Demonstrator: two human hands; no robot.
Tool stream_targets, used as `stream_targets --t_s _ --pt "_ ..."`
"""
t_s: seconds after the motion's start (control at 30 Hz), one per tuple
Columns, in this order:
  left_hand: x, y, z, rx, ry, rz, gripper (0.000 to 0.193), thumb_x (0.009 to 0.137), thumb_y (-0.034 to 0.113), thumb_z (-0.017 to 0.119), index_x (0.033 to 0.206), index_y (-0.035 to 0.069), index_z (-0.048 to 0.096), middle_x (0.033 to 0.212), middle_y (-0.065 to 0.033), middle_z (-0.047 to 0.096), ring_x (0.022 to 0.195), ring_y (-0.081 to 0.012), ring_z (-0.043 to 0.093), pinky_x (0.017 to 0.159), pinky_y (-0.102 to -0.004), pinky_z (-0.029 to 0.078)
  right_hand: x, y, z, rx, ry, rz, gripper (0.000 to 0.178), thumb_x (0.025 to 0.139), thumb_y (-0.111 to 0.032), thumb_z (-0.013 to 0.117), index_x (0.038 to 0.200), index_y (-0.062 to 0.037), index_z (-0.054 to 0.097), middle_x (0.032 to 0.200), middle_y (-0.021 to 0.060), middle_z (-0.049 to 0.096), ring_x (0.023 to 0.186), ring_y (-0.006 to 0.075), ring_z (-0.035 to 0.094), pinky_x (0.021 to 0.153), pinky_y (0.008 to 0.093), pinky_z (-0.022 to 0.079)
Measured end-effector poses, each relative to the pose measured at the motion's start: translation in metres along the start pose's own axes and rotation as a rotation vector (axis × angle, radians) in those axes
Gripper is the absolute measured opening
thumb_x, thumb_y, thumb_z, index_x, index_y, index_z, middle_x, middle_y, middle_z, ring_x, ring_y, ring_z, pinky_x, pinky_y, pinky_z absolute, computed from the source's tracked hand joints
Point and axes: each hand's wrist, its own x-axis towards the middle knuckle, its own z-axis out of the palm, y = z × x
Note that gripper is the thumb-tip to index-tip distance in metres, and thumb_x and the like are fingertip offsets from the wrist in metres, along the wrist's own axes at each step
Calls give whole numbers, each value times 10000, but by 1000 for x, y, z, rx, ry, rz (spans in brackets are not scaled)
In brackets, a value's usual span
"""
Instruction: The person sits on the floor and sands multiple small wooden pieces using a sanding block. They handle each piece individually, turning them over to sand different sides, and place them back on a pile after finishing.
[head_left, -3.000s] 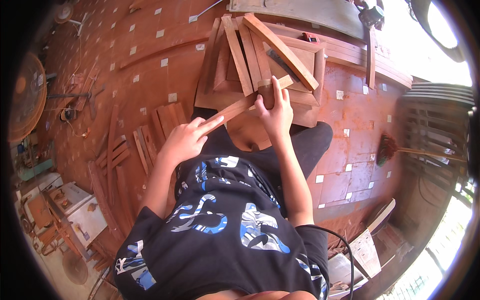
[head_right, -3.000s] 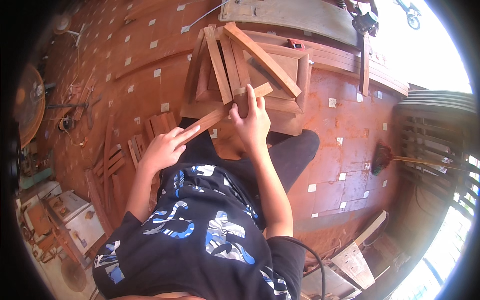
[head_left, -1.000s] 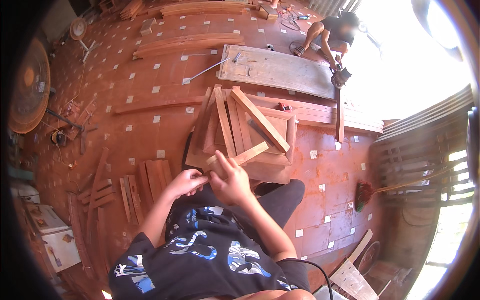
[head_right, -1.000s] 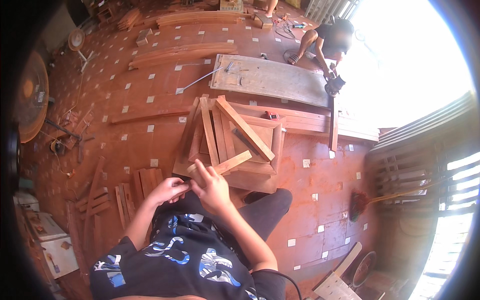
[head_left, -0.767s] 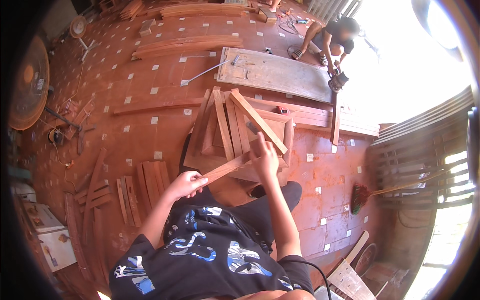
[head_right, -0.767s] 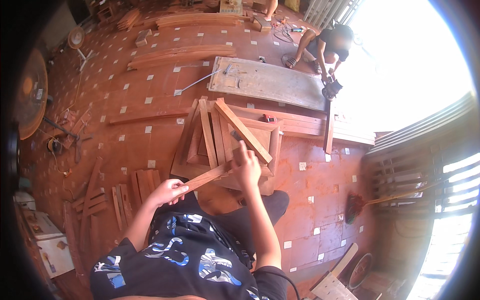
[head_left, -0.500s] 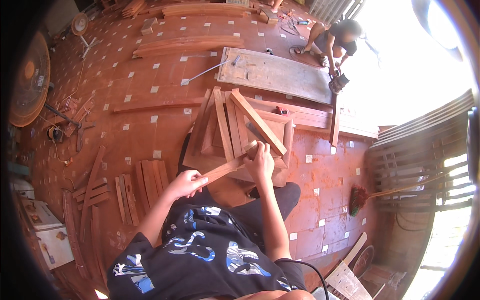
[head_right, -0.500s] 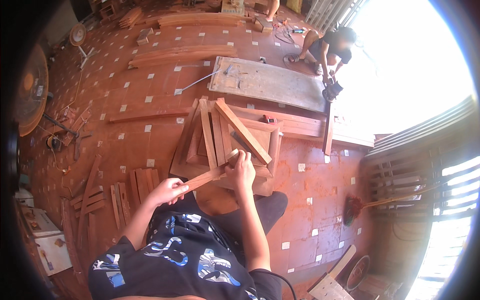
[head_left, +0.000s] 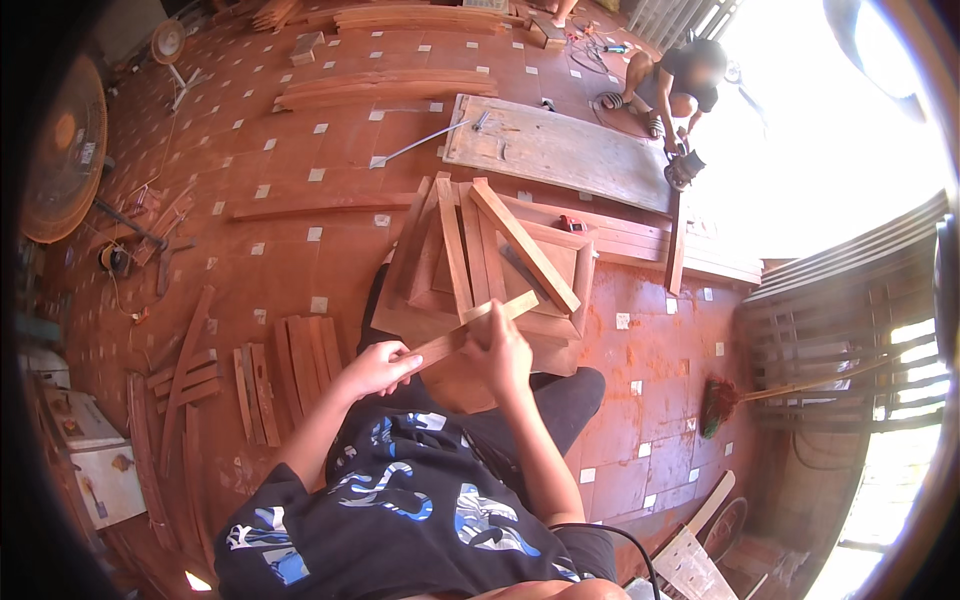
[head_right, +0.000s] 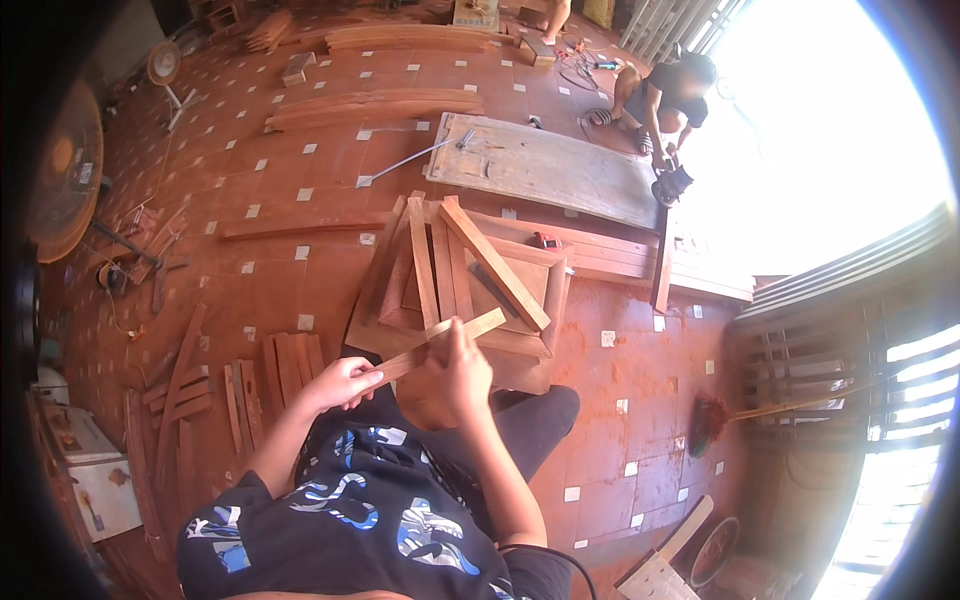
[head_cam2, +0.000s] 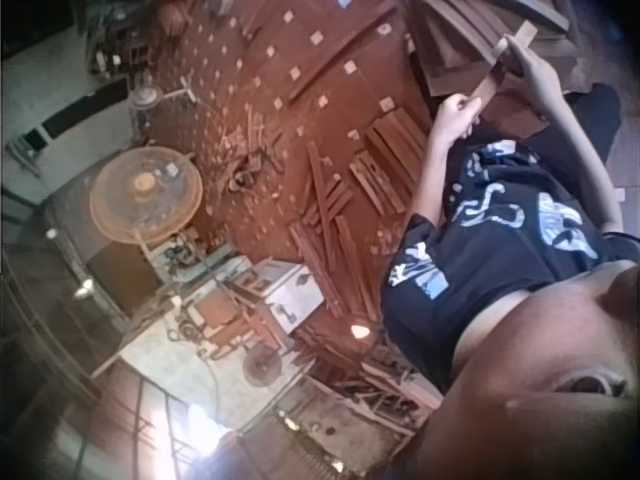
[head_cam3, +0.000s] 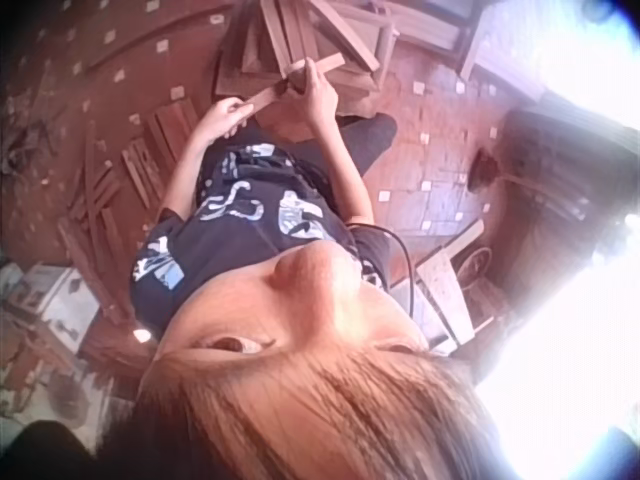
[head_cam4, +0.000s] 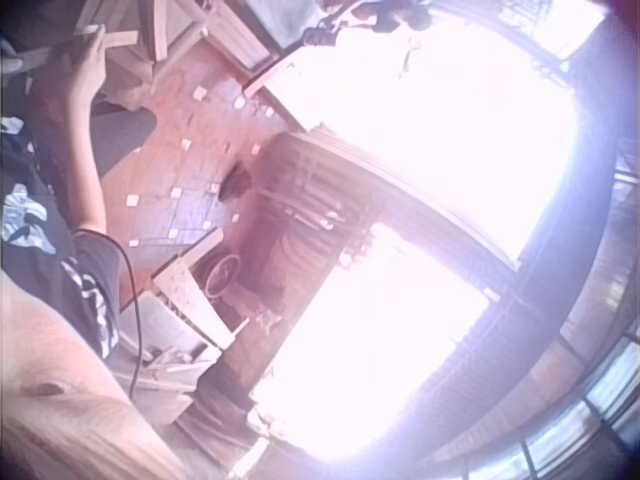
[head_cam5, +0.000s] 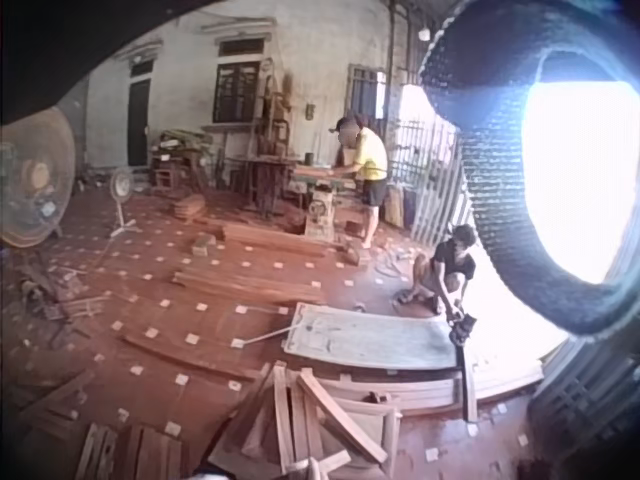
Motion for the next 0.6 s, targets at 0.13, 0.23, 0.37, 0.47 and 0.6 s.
stream_targets --t_s 0.13,0.23,0.37,0.47,0.6 --pt "1 0 -1 -71 -3 -1 323 1059 326 594 1089 7 634 777 -50 670 514 -71 533 449 -235 424 33 35 -7 -42 107 127 787 798 -257 774 1499 -59 474 1255 241 676 1119 392 681 946 459 555" --pt "0 -1 -1 -19 31 61 372 1060 350 573 1058 -10 669 776 -95 699 563 -127 606 510 -286 479 39 42 -11 -16 74 178 777 795 -252 777 1493 -61 494 1284 238 670 1154 389 671 967 452 548" --pt "-14 2 9 239 240 301 405 1042 338 590 1096 -44 712 913 -193 763 773 -274 743 706 -372 565 26 40 -17 91 148 168 754 799 -227 801 1476 -48 523 1262 240 685 1143 371 688 963 432 548" --pt "-28 9 8 281 295 423 411 998 307 660 1152 -73 696 1018 -265 739 927 -388 741 813 -422 570 16 30 -24 233 260 159 739 817 -214 817 1472 -30 525 1212 250 704 1109 352 710 946 412 553" --pt "-26 1 3 433 458 661 427 969 304 709 1144 -86 691 1001 -268 730 927 -421 722 790 -454 577 18 30 -16 240 328 108 770 839 -284 822 1502 -69 495 1134 249 725 1029 383 728 861 429 574"
